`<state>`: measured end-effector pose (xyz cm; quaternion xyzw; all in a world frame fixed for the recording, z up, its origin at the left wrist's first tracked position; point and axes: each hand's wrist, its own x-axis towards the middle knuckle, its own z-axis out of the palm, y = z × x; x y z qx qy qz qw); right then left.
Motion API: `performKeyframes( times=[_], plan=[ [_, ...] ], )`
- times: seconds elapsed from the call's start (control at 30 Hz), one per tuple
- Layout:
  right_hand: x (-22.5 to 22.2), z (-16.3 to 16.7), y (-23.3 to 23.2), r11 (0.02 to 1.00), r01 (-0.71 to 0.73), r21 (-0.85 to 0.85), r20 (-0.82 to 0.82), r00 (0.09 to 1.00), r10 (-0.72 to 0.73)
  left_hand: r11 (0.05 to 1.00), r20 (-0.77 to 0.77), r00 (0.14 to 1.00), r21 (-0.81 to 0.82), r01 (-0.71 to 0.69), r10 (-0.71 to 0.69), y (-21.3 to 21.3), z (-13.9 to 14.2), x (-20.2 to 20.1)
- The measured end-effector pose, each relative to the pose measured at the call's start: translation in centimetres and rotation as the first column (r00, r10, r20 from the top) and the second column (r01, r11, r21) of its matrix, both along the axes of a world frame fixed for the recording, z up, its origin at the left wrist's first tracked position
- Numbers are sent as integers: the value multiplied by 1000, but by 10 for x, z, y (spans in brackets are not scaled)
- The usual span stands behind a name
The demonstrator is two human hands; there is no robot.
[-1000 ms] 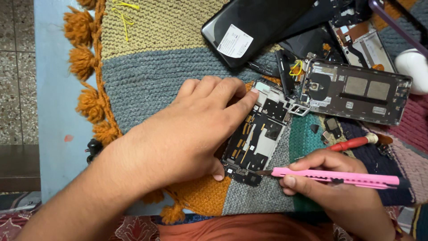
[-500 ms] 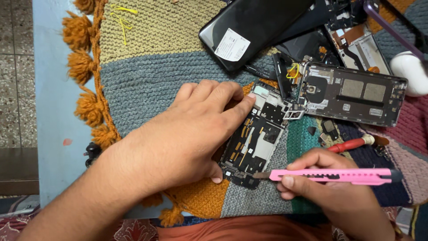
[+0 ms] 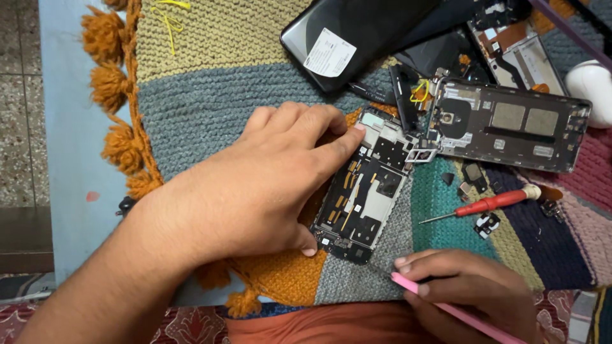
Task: The person disassembles a smartphone by prying open the chassis and detaching internal components. They use a pink plastic pry tool and tweezers to remove ribbon cables and small parts from the motherboard area.
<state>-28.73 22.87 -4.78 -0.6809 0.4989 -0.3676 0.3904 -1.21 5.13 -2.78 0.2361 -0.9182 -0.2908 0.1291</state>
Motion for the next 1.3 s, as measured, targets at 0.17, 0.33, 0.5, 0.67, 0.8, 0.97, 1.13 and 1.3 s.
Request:
performKeyframes(
  times=[0.17, 0.33, 0.5, 0.67, 0.8, 0.97, 1.13, 1.3],
  plan=[
    [-5, -2, -6, 998, -66, 19, 34, 997, 65, 1000, -20, 1000, -11, 6, -6, 0, 0, -1],
    [-3, 0, -9, 999, -44, 17, 21, 999, 43, 1000, 6, 1000, 2, -1, 1, -1, 0, -3],
    [-2, 3, -11, 999, -31, 38, -28, 999, 32, 1000, 8, 1000, -11, -5, 5, 0, 0, -3],
    [-3, 4, -12, 998, -52, 16, -39, 998, 53, 999, 34, 999, -32, -14, 15, 0, -1, -6],
    [-5, 1, -11, 997, -73, 8, -62, 995, 74, 999, 54, 998, -44, -17, 19, 1, -1, -7],
    [-2, -8, -4, 989, -95, -111, -148, 986, 78, 997, 79, 996, -62, -34, 39, 4, -2, -9],
    [-1, -7, -8, 943, -227, -242, -277, 948, 157, 995, 49, 998, -90, -36, 41, 4, -2, -8],
    [-1, -3, -19, 854, -384, -350, -318, 907, 277, 997, 24, 999, -73, -38, 40, 4, -1, -5]
  ],
)
